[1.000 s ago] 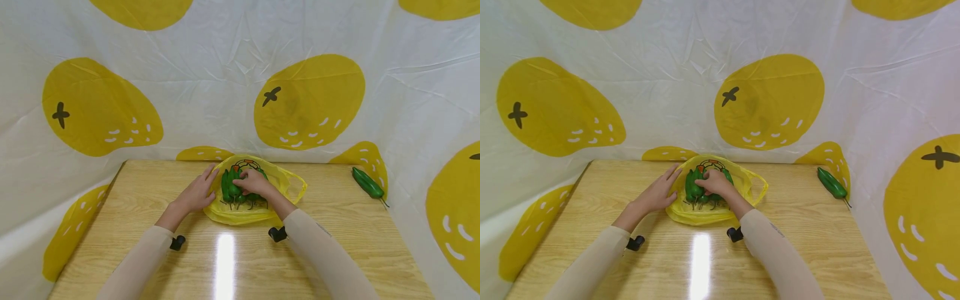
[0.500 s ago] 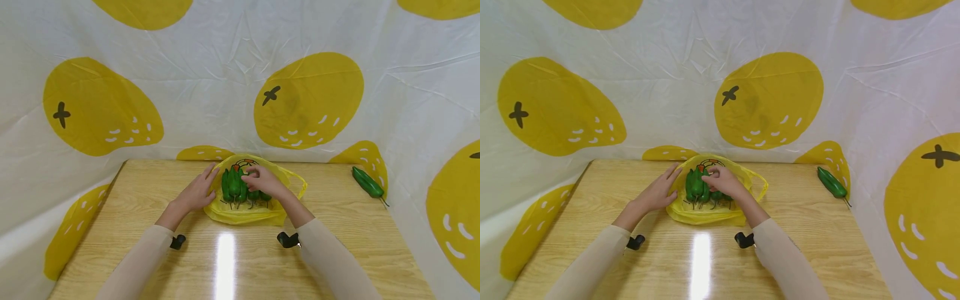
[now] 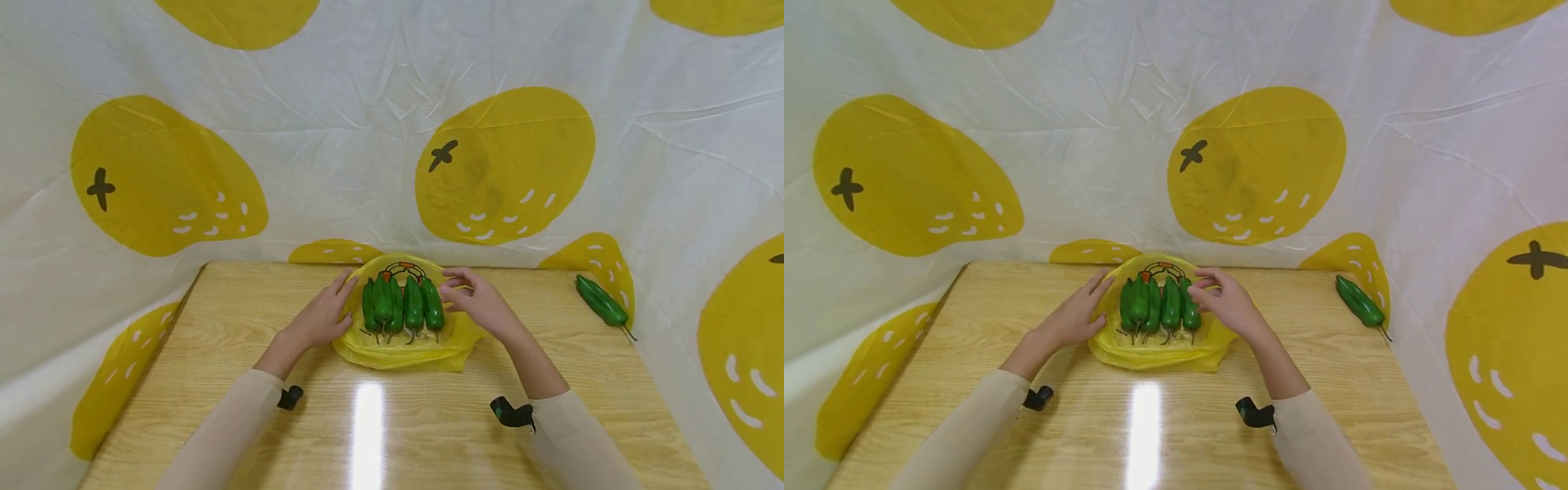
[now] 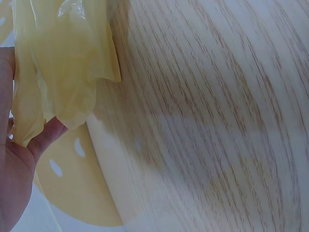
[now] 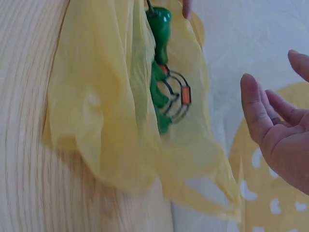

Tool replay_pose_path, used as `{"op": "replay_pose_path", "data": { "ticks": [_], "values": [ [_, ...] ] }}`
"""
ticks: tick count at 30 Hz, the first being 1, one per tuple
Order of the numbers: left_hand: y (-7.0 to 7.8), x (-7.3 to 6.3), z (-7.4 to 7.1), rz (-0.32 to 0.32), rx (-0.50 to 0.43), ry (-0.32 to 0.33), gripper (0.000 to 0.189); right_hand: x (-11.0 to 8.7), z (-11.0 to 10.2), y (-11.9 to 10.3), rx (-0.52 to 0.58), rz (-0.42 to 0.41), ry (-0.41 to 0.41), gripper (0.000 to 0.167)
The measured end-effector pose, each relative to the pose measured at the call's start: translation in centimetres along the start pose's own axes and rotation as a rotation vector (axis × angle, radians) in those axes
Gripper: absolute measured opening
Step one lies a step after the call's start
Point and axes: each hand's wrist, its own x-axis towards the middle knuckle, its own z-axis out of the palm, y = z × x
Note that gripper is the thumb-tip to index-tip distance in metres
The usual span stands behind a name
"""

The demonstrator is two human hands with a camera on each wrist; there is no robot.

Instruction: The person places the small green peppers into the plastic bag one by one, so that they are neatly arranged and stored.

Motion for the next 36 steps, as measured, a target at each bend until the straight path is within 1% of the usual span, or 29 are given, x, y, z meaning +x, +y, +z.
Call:
{"op": "replay_pose_path", "data": {
  "ticks": [4, 9, 15, 20, 23, 26, 29, 31, 36],
  "values": [
    [0.2, 0.0, -0.1, -0.003, -0.010, -0.001, 0.079, -1.1, -1.7, 0.7, -0.010, -0.039, 0.021, 0.056],
    [0.3, -0.1, -0.2, -0.014, -0.024, 0.004, 0.080, -2.4, -3.6, 1.8, -0.025, -0.072, 0.057, 0.054],
    [0.3, -0.2, -0.3, -0.024, -0.026, -0.002, 0.080, -3.8, -6.5, 3.0, -0.121, -0.099, 0.150, 0.051],
    [0.2, -0.2, -0.4, -0.020, -0.019, -0.003, 0.080, -4.7, -8.8, 4.1, -0.184, -0.077, 0.217, 0.053],
    [0.1, -0.1, -0.5, -0.013, -0.014, 0.009, 0.080, -5.1, -10.3, 4.7, -0.235, -0.067, 0.256, 0.054],
    [0.0, -0.1, -0.5, -0.004, -0.011, 0.022, 0.080, -5.5, -12.0, 5.3, -0.326, -0.057, 0.303, 0.054],
    [-0.1, -0.1, -0.5, 0.002, -0.010, 0.020, 0.080, -5.9, -13.8, 6.1, -0.425, -0.023, 0.346, 0.055],
    [-0.1, -0.2, -0.5, 0.003, -0.014, 0.017, 0.080, -6.1, -14.9, 6.8, -0.478, 0.011, 0.359, 0.058],
    [-0.3, -0.3, -0.5, 0.000, -0.012, 0.021, 0.080, -6.0, -17.5, 8.5, -0.531, 0.067, 0.342, 0.068]
  ]
}}
